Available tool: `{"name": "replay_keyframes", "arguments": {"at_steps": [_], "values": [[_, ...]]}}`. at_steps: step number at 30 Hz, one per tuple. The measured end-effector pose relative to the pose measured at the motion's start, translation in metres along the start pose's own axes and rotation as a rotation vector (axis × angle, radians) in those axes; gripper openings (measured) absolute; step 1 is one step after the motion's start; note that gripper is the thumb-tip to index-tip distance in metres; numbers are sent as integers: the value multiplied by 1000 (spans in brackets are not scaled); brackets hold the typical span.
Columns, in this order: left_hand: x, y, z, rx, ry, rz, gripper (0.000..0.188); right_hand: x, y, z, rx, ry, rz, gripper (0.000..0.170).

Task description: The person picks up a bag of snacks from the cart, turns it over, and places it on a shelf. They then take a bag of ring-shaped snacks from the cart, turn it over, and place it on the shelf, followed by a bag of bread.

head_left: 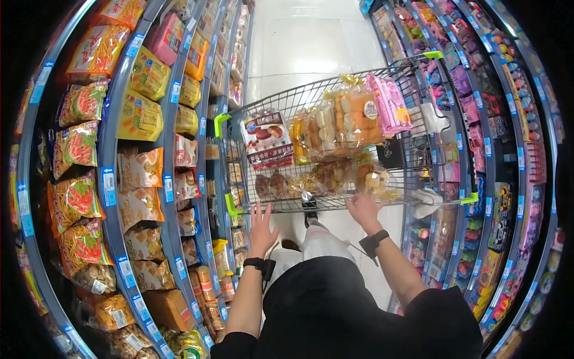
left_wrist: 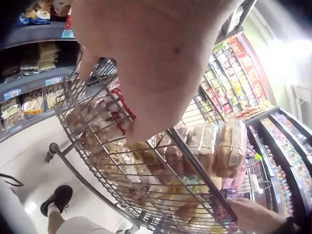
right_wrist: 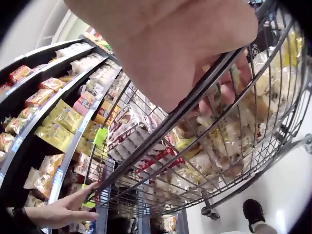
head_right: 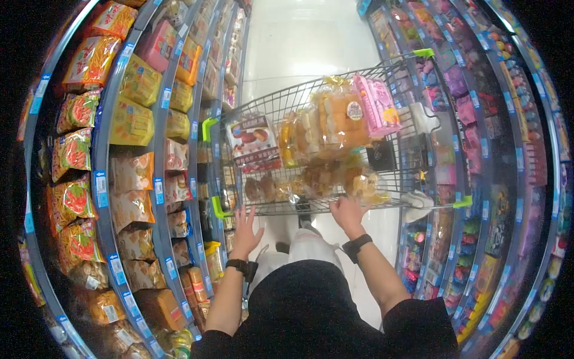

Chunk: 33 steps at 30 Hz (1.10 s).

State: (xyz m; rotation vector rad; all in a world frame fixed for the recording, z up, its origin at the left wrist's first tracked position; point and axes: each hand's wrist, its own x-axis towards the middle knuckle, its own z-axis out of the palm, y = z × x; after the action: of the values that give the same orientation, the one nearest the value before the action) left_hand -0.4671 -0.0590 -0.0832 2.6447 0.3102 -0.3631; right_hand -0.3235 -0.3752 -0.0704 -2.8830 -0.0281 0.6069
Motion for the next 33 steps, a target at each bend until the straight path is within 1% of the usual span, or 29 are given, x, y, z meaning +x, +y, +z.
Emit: {"name": "replay_keyframes", "arguments": {"at_steps": [2, 3, 4, 5, 6, 7, 9, 11, 13, 14, 15, 16, 18, 19, 20, 21, 22, 23, 24, 25, 26, 27, 28, 29, 30, 31, 32, 33], "values": [[15, -4, -3, -56, 29, -5, 69, 7, -6, -3, 14, -8, 8, 38], [22, 1, -10, -94, 91, -5, 50, 9, -6, -5, 1, -4, 6, 37], [28, 1, -15, -86, 86, -8, 50, 12, -7, -8, -11, 3, 6, 37], [35, 2, -20, -120, 20, -48, 47, 15, -7, -13, -26, -47, 9, 37], [40, 2, -24, -154, -45, -87, 43, 19, -6, -10, -19, -50, 12, 37], [44, 2, -27, -120, -16, -48, 40, 23, -5, -5, -43, -19, -20, 37], [53, -1, -33, -144, -59, -68, 41, 32, -16, -2, -61, 8, -50, 37], [59, 3, -48, -164, -177, -127, 42, 37, -55, -11, 33, -22, -198, 38], [72, -11, -43, -165, -213, -167, 42, 53, -97, -8, 334, -175, -319, 37], [78, -18, -41, -176, -230, -206, 41, 62, -120, 3, 350, -282, -305, 38], [83, -18, -49, -185, -222, -159, 41, 70, -140, 20, 365, -384, -291, 38], [87, -17, -55, -183, -226, -156, 41, 78, -156, 39, 367, -384, -286, 38], [97, -14, -59, -114, -287, -32, 48, 94, -177, 87, 364, -590, -372, 39], [94, -50, -10, -230, -288, -6, 55, 100, -181, 117, 365, -592, -358, 39], [96, -53, -7, -237, -295, 0, 55, 109, -184, 148, 285, -649, -364, 41], [99, -54, -4, -253, -385, -63, 55, 115, -187, 165, 202, -707, -370, 43], [98, -59, 5, -272, -477, -133, 55, 112, -193, 158, 191, -716, -361, 43], [97, -77, 32, -340, -385, -110, 54, 109, -198, 151, 203, -697, -341, 44], [96, -76, 36, -358, -394, -125, 54, 105, -203, 148, 211, -682, -324, 46], [96, -70, 33, -399, -310, -179, 51, 109, -199, 176, 273, -730, -299, 50], [98, -66, 29, -432, -224, -236, 48, 115, -192, 201, 261, -754, -299, 50], [101, -66, 29, -426, -267, -233, 46, 120, -190, 214, 236, -815, -285, 52], [99, -69, 34, -430, -274, -250, 46, 119, -202, 206, 215, -869, -272, 54], [99, -72, 37, -403, -232, -270, 48, 117, -207, 193, 149, -834, -325, 57], [100, -74, 40, -376, -190, -287, 49, 115, -219, 170, 148, -843, -323, 57], [103, -71, 33, -348, -251, -315, 54, 114, -228, 149, 125, -864, -282, 58], [104, -71, 33, -352, -253, -315, 54, 116, -232, 141, 102, -882, -240, 60], [105, -70, 34, -332, -252, -340, 54, 121, -214, 186, 201, -864, -141, 58]]}}
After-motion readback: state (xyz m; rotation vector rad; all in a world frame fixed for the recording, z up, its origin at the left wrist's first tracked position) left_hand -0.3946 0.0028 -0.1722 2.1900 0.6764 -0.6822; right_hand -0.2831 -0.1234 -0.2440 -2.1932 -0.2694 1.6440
